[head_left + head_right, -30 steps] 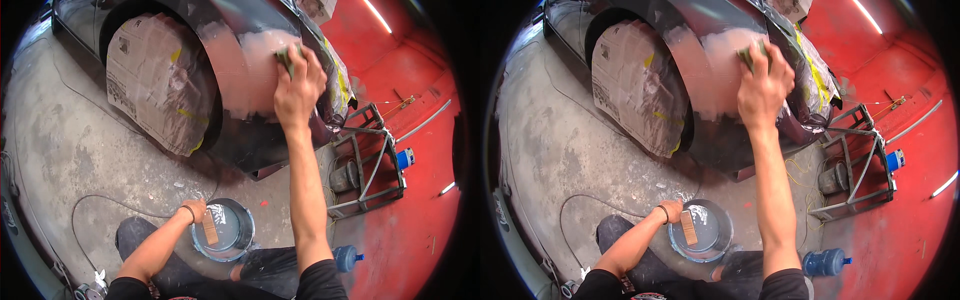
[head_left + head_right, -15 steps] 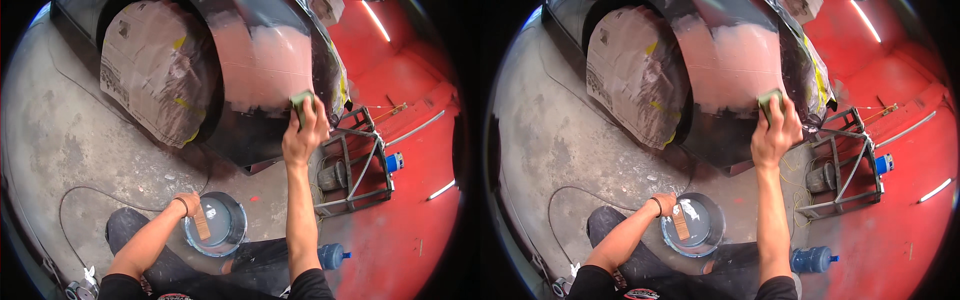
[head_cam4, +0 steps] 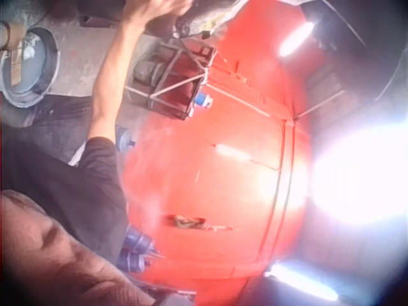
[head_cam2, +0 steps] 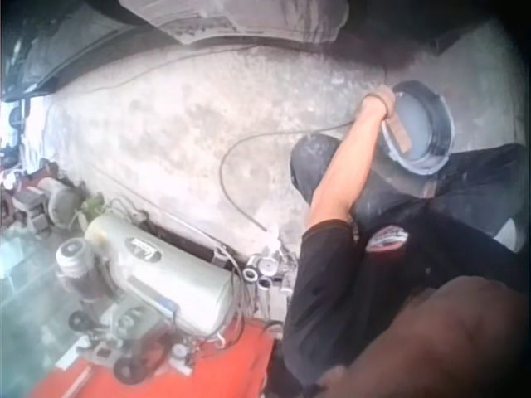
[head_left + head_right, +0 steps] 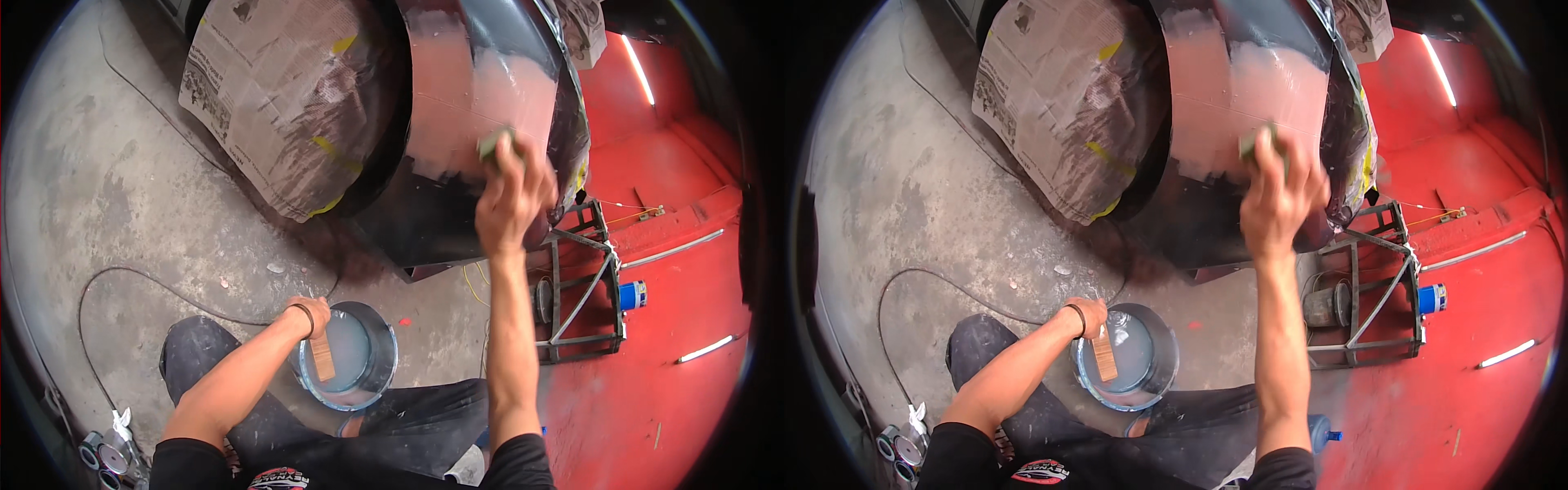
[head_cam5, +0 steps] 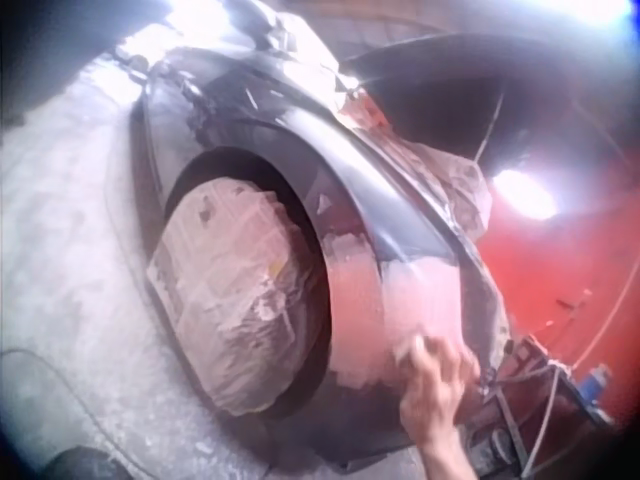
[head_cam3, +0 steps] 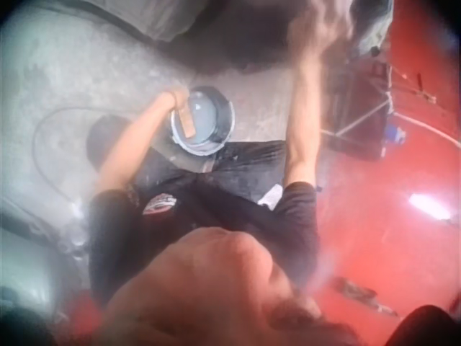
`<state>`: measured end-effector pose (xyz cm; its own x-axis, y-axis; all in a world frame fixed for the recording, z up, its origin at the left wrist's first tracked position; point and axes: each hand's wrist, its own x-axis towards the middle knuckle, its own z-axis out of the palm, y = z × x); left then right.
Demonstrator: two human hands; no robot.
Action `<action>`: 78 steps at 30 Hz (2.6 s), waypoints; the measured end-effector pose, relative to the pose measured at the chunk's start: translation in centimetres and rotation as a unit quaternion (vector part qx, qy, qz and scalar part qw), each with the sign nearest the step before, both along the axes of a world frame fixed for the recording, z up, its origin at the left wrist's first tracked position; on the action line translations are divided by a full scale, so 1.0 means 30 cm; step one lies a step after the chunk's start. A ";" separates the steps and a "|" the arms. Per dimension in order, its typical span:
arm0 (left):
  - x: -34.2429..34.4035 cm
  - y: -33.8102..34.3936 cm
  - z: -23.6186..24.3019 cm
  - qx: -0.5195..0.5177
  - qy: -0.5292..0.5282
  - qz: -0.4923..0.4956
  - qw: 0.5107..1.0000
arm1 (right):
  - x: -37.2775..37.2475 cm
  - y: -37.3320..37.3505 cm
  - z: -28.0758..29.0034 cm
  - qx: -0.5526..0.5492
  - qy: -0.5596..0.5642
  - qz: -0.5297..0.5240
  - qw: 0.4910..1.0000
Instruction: The person sands the body panel of a car using sanding blocks dipped in a bucket of water, feeling the panel surface by hand and swapping sanding tools.
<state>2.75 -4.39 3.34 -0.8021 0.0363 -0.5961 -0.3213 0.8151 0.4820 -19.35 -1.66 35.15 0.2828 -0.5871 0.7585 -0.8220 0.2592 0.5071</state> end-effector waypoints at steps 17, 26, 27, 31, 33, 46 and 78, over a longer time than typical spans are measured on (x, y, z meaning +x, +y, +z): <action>-0.029 0.010 0.020 -0.018 -0.015 -0.023 0.999 | 0.083 -0.299 0.240 0.036 0.064 0.025 0.997; -0.019 0.011 -0.029 -0.019 0.022 -0.016 0.999 | 0.052 0.004 -0.122 0.060 0.023 -0.037 0.997; -0.020 0.009 -0.032 -0.018 0.017 -0.016 1.000 | 0.055 -0.089 -0.019 0.044 0.027 -0.028 0.998; -0.021 0.012 0.009 -0.024 -0.010 -0.007 1.000 | 0.077 -0.298 0.164 -0.042 0.026 0.022 0.999; -0.009 0.015 0.006 -0.032 0.008 0.010 0.999 | 0.087 -0.171 -0.048 -0.068 -0.007 0.016 0.998; 0.010 0.048 -0.041 -0.020 0.049 0.053 0.997 | 0.129 -0.136 -0.289 -0.178 -0.109 -0.013 0.978; 0.036 -0.035 -0.003 0.041 0.014 0.037 0.998 | 0.420 0.499 -0.671 0.167 -0.440 -0.058 0.881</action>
<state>3.83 -5.44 3.26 -0.8204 0.0245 -0.5713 -0.3644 0.7476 0.5553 -6.75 13.30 15.03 -0.4048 -0.8049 0.4339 -0.9125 0.3249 -0.2487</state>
